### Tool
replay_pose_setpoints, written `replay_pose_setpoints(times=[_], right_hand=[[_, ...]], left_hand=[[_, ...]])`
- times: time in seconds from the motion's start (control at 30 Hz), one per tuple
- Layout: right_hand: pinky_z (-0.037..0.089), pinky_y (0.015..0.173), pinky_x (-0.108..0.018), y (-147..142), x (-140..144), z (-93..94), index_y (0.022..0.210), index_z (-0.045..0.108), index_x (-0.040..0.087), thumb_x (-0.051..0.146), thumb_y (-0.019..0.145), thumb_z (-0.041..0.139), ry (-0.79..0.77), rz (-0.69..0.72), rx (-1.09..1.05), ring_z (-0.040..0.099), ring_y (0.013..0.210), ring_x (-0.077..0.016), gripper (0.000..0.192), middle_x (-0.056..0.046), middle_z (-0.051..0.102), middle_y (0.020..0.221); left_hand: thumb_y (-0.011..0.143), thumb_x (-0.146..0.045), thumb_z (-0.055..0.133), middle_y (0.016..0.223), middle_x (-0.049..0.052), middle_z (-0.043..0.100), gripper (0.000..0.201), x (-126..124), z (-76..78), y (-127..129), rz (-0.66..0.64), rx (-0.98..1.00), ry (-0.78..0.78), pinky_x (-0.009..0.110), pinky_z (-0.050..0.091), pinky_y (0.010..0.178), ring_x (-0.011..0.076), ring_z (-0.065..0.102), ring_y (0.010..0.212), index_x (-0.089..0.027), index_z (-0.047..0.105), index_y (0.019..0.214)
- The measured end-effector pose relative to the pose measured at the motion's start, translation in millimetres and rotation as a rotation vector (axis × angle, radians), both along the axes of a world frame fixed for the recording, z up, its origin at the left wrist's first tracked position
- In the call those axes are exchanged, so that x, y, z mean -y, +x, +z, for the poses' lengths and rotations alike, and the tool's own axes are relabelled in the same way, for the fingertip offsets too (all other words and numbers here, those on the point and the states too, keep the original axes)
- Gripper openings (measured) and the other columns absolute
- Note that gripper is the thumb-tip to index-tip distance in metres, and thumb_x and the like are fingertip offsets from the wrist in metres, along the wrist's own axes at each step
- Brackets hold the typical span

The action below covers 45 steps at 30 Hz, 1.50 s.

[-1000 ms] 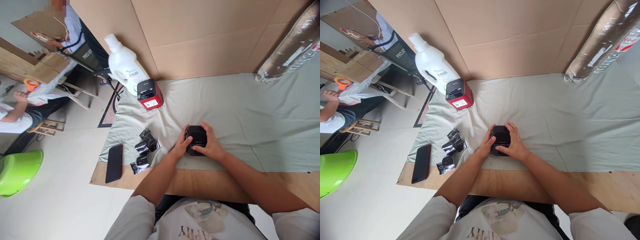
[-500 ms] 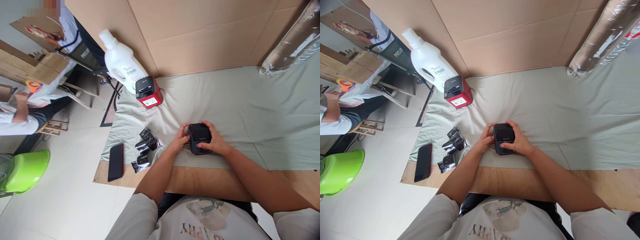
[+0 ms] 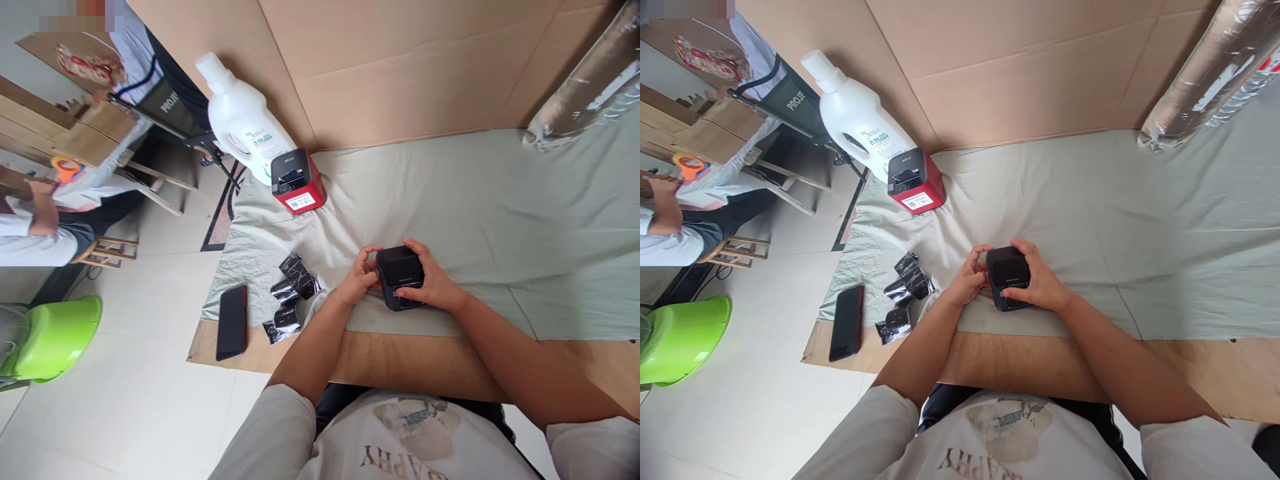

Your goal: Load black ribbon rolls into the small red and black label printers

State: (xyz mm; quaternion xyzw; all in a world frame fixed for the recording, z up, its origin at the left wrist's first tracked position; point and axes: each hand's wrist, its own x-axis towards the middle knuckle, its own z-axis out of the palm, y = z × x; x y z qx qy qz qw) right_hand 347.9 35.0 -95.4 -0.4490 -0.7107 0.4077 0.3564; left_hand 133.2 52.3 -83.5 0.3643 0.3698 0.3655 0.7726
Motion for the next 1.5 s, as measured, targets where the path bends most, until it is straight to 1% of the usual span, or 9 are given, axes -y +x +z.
replay_pose_setpoints(times=[0.2,0.4,0.57,0.73,0.9,1.1,1.3,1.4,1.5], right_hand=[[0.034,0.118,-0.053,6.9,-0.6,2.1,0.158,0.018,0.031,0.063,0.082,0.062,-0.117,0.081,-0.195,0.039,0.143,-0.0328,0.094,-0.011,0.035,0.158],[0.045,0.109,-0.048,6.4,-2.0,5.9,0.147,0.039,0.028,0.068,0.08,0.063,-0.17,-0.019,-0.281,0.053,0.131,-0.0298,0.081,-0.013,0.05,0.148],[0.055,0.083,-0.043,5.8,-6.8,2.9,0.11,0.061,0.023,0.088,0.079,0.039,-0.081,-0.307,-0.168,0.067,0.094,-0.0268,0.076,-0.009,0.07,0.101],[0.049,0.075,-0.043,6.6,-16.3,-5.9,0.065,0.051,0.025,0.09,0.082,0.014,0.066,-0.512,0.137,0.057,0.074,-0.0249,0.077,-0.006,0.057,0.067],[0.044,0.089,-0.049,4.7,-22.3,-17.5,0.067,0.057,0.024,0.079,0.09,0.024,0.127,-0.56,0.296,0.058,0.088,-0.0289,0.068,-0.01,0.064,0.079],[0.042,0.093,-0.051,3.1,-21.6,-23.5,0.076,0.064,0.024,0.07,0.095,0.031,0.122,-0.554,0.327,0.057,0.096,-0.0312,0.059,-0.011,0.068,0.087],[0.041,0.091,-0.049,4.1,-21.2,-23.1,0.082,0.065,0.022,0.064,0.097,0.029,0.11,-0.536,0.378,0.057,0.1,-0.0321,0.058,-0.013,0.068,0.092],[0.041,0.09,-0.046,5.3,-21.3,-24.5,0.084,0.066,0.021,0.062,0.098,0.029,0.12,-0.538,0.398,0.057,0.099,-0.03,0.057,-0.012,0.069,0.092],[0.04,0.089,-0.044,6.6,-21.9,-26.6,0.084,0.067,0.021,0.06,0.098,0.029,0.133,-0.545,0.415,0.057,0.098,-0.0291,0.056,-0.012,0.07,0.092]], left_hand=[[0.063,-0.017,0.075,0.089,-0.004,0.069,0.064,-0.3,-1.4,0.8,0.006,-0.009,-0.01,0.018,0.046,0.053,0.007,0.059,0.059,-0.026,0.045,0.118],[0.065,-0.02,0.072,0.092,-0.003,0.068,0.064,-2.3,-6.8,-2.7,-0.021,-0.03,-0.008,0.02,0.048,0.055,0.0087,0.061,0.06,-0.027,0.044,0.122],[0.068,-0.024,0.074,0.093,0.001,0.069,0.062,-0.2,-12.3,-2.4,-0.115,-0.065,0.074,0.023,0.05,0.061,0.0116,0.062,0.068,-0.025,0.049,0.125],[0.075,-0.026,0.068,0.103,0.006,0.067,0.049,7.7,-12.5,2.9,0.023,-0.31,0.347,0.027,0.049,0.065,0.0139,0.058,0.072,-0.021,0.062,0.124],[0.075,-0.014,0.065,0.114,0.008,0.06,0.036,15.1,-5.2,4.3,0.148,-0.686,0.61,0.033,0.049,0.077,0.0127,0.052,0.068,-0.021,0.072,0.11],[0.085,-0.016,0.059,0.096,0.008,0.066,0.016,21.9,12.5,16.1,0.265,-0.722,0.781,0.04,0.046,0.091,0.0244,0.056,0.091,-0.023,0.07,0.095],[0.076,-0.012,0.068,0.074,0.01,0.064,0.011,8.8,36.4,47.3,-0.049,-0.699,0.851,0.049,0.039,0.098,0.0303,0.053,0.088,-0.023,0.069,0.072],[0.074,-0.009,0.065,0.07,0.012,0.061,0.012,2.2,47.9,63.3,-0.267,-0.998,0.966,0.049,0.04,0.096,0.0326,0.052,0.095,-0.019,0.066,0.068],[0.082,-0.009,0.057,0.089,0.016,0.067,0.016,0.2,59.2,73.4,-0.57,-1.406,1.115,0.046,0.041,0.095,0.032,0.052,0.106,-0.011,0.072,0.086]])
